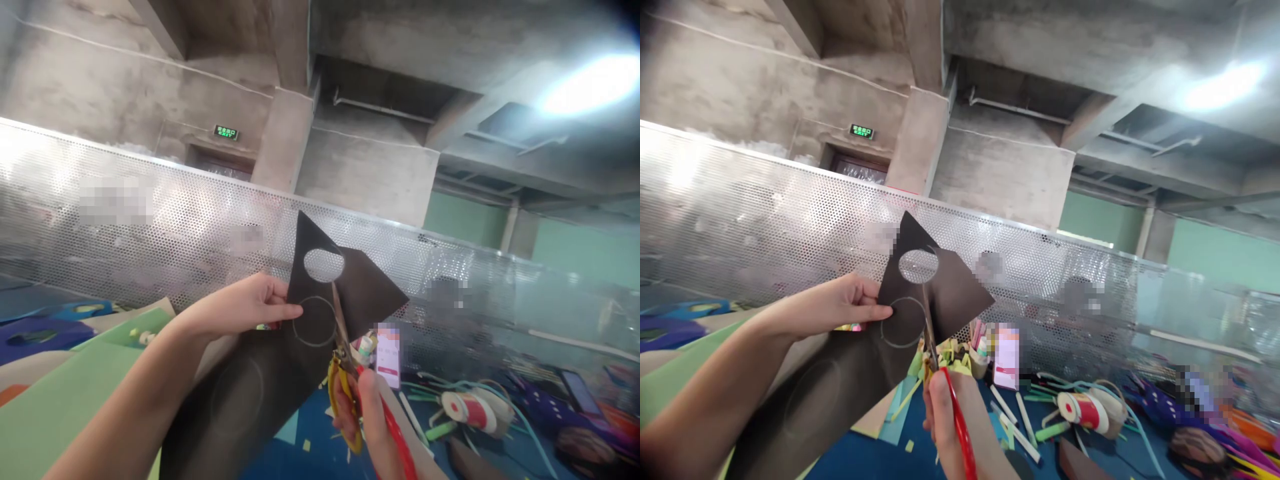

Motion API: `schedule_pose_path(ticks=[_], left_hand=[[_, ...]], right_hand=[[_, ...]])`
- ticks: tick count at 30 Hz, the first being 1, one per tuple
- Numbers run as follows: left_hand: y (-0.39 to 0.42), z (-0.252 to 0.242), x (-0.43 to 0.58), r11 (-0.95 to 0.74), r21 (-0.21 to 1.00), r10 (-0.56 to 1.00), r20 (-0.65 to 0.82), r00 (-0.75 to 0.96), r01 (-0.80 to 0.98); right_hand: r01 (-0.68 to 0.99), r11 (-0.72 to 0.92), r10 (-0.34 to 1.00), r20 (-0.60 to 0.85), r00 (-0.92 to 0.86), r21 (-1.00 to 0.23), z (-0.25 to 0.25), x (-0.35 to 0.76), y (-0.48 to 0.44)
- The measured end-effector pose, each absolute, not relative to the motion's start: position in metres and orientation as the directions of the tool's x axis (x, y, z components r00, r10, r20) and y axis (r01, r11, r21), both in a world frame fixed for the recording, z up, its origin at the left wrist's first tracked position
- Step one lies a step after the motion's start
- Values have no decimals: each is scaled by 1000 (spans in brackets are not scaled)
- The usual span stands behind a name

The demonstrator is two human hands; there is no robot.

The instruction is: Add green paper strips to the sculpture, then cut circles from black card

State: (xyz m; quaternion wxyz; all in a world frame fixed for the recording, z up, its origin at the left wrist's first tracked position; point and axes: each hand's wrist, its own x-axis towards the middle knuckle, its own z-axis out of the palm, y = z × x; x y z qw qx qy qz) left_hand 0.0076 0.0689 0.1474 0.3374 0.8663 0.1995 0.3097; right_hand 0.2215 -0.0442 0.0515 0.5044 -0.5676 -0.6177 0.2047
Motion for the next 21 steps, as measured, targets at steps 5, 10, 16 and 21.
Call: schedule_pose_path(ticks=[5, 10, 16, 21], left_hand=[[71, 147, 7, -684, 711, 576, 391, 718, 162], [75, 145, 6, -689, 705, 573, 385, 724, 170], [83, 141, 7, -667, 728, 560, 348, 752, 159], [86, 141, 5, -670, 724, 542, 328, 774, 162]], right_hand=[[611, 261, 903, 413, 119, -748, 63, 212, -43], [688, 250, 889, 443, 115, -681, 68, 212, -44], [681, 250, 913, 401, 70, -688, 76, 214, -45], [649, 261, 926, 375, 41, -715, 74, 218, -44]])
